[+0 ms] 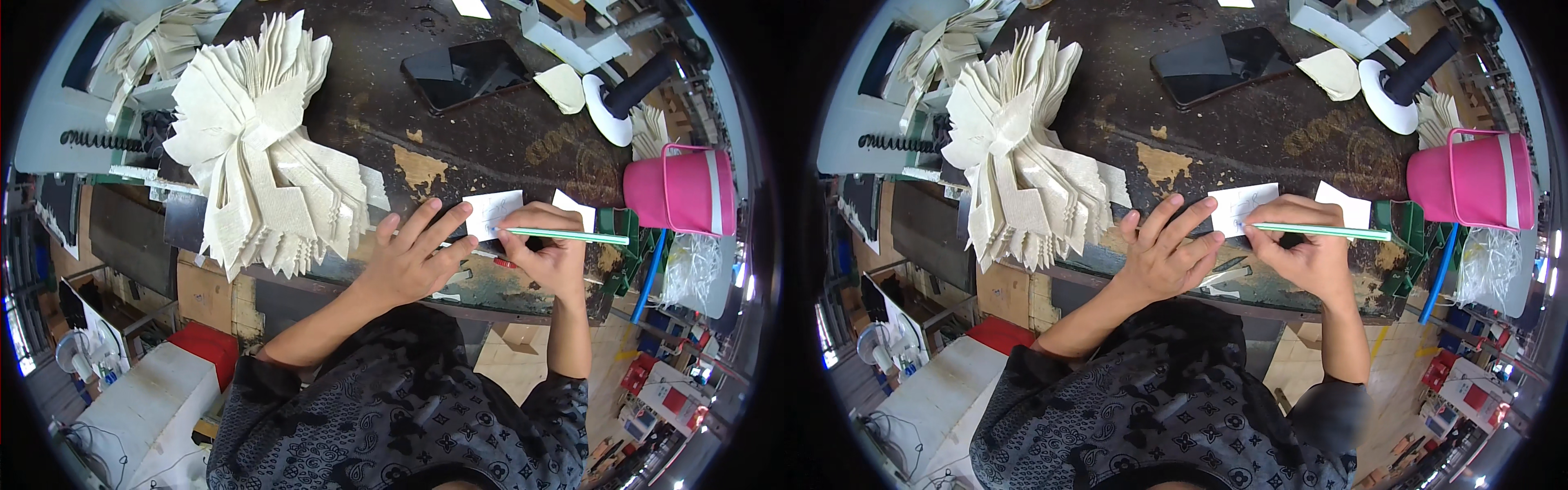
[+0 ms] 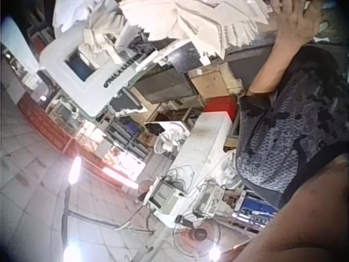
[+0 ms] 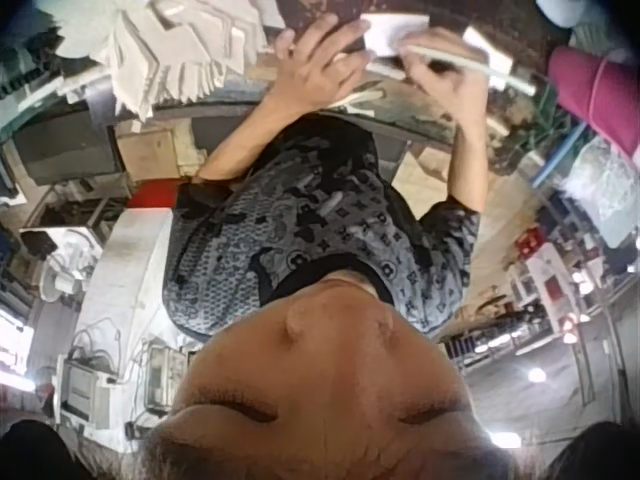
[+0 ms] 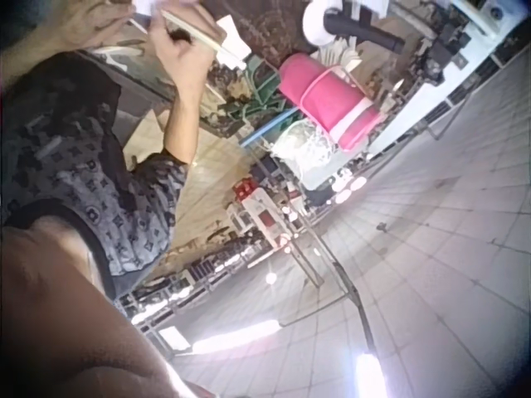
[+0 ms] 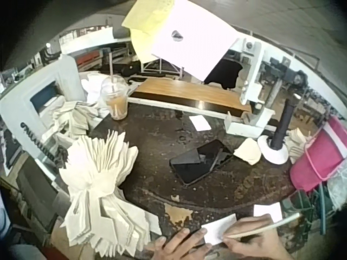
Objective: The person gathers stacks of small, folded white paper pieces from a workbench and aligns them into a neat bundle. They secure the bundle with a rubber band, then write on a small white label and attach it to the finished stack.
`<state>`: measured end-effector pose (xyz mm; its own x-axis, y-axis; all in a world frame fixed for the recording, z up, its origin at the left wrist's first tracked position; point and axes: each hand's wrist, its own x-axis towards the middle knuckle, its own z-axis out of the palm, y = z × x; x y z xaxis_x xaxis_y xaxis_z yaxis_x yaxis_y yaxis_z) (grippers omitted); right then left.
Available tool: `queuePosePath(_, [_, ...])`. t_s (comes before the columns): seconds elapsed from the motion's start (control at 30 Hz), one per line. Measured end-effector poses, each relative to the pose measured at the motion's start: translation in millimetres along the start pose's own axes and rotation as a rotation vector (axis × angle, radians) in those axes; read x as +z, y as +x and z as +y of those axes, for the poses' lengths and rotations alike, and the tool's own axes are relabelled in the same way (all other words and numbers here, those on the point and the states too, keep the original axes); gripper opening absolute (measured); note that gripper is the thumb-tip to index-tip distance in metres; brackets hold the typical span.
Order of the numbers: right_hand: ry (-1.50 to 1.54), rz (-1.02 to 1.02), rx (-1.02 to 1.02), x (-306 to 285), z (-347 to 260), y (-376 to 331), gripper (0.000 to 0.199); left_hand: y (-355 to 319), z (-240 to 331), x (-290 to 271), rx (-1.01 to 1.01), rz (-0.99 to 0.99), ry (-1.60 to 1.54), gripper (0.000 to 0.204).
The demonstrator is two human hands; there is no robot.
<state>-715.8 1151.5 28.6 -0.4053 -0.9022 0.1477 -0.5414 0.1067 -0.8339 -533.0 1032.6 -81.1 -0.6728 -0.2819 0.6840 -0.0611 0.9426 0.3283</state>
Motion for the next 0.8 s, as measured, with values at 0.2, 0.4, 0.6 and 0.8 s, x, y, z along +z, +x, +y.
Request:
queuePosePath(0.2, [0.022,0.059,0.089,2.6,-4.5,-2.0,0.008,0.0,-0.4,-0.9,0.002,-0.004,0.006,0.038])
queuePosePath(0.4, [-0.014,0.017,0.041,0.0,-0.1,-2.7,0.01,-1.0,-1.0,-1.7,0.002,-0.012,-0.006,0.038])
queuePosePath(0.6, [-0.027,0.018,0.026,-2.4,0.9,-4.0,0.011,0.1,-1.5,-1.7,0.008,0.0,0.005,0.038])
queuePosePath(0.8, [0.005,0.064,0.092,-3.4,5.8,-7.5,0.01,-0.4,-1.3,-0.7,0.005,-0.001,-0.005,0.039])
